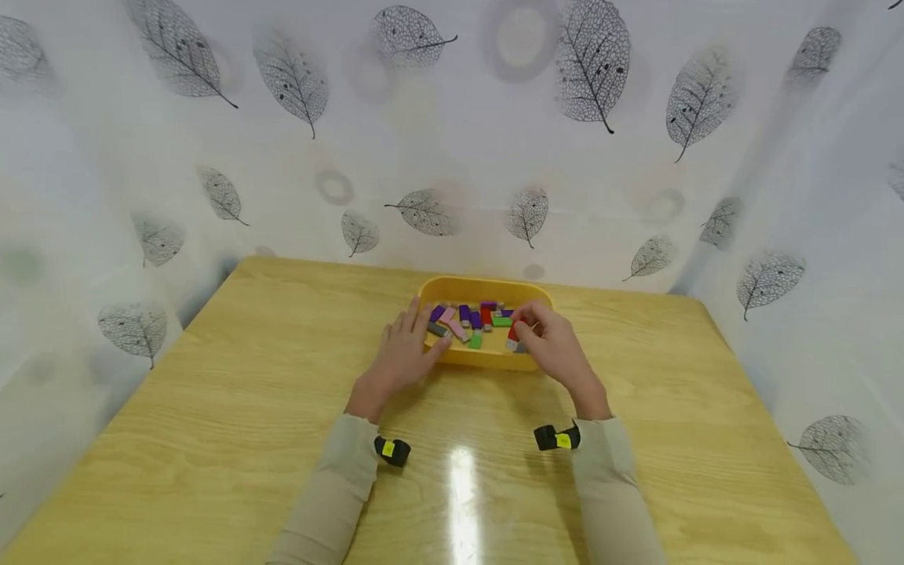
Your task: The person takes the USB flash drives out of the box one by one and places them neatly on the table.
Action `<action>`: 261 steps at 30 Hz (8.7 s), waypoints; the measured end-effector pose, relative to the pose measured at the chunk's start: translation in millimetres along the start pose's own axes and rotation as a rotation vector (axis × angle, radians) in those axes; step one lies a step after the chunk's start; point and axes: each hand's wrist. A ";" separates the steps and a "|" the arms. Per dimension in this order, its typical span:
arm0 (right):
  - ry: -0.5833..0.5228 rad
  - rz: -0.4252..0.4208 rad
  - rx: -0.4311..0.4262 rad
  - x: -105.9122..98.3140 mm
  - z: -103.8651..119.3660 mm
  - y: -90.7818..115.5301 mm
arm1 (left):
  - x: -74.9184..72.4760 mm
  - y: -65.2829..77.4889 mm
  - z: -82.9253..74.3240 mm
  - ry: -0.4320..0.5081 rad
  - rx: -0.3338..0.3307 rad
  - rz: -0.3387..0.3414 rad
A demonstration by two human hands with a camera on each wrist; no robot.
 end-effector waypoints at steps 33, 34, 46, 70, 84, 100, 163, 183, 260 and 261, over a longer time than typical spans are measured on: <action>0.124 0.636 0.377 17.9 -12.2 4.5 | -4.3 -5.3 -3.5 0.013 -0.030 0.051; 0.127 0.634 0.379 17.3 -12.9 5.4 | -4.1 -5.2 -3.8 0.015 -0.029 0.053; 0.111 0.595 0.309 -0.5 1.1 14.0 | -7.8 -0.6 -5.4 0.018 0.004 0.039; 0.534 0.279 0.181 -13.3 18.1 -55.4 | -7.6 -1.5 -5.4 0.055 0.012 0.030; 0.595 0.573 0.353 -5.8 -14.7 -88.5 | -3.3 -0.5 -0.4 0.045 0.009 0.022; 0.859 0.419 0.361 33.5 -24.4 -77.6 | 1.5 5.1 1.8 0.077 0.038 -0.018; 0.380 0.433 0.218 19.2 -41.3 -82.3 | 3.6 0.3 0.4 0.155 0.040 -0.011; 0.623 0.390 0.343 21.3 -36.9 -85.5 | 5.9 -3.0 1.7 0.153 0.031 -0.011; 0.677 0.387 -0.021 59.7 -2.7 13.1 | 9.9 -5.4 0.4 0.133 0.062 -0.068; 0.663 0.394 0.001 59.2 -2.9 13.0 | 9.8 -5.2 0.3 0.136 0.061 -0.066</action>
Point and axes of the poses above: each hand's wrist, its own y-axis away from the middle knuckle, its own x-axis out of the palm, z = x × y, and after that the axes turned 12 degrees about z, right-handed
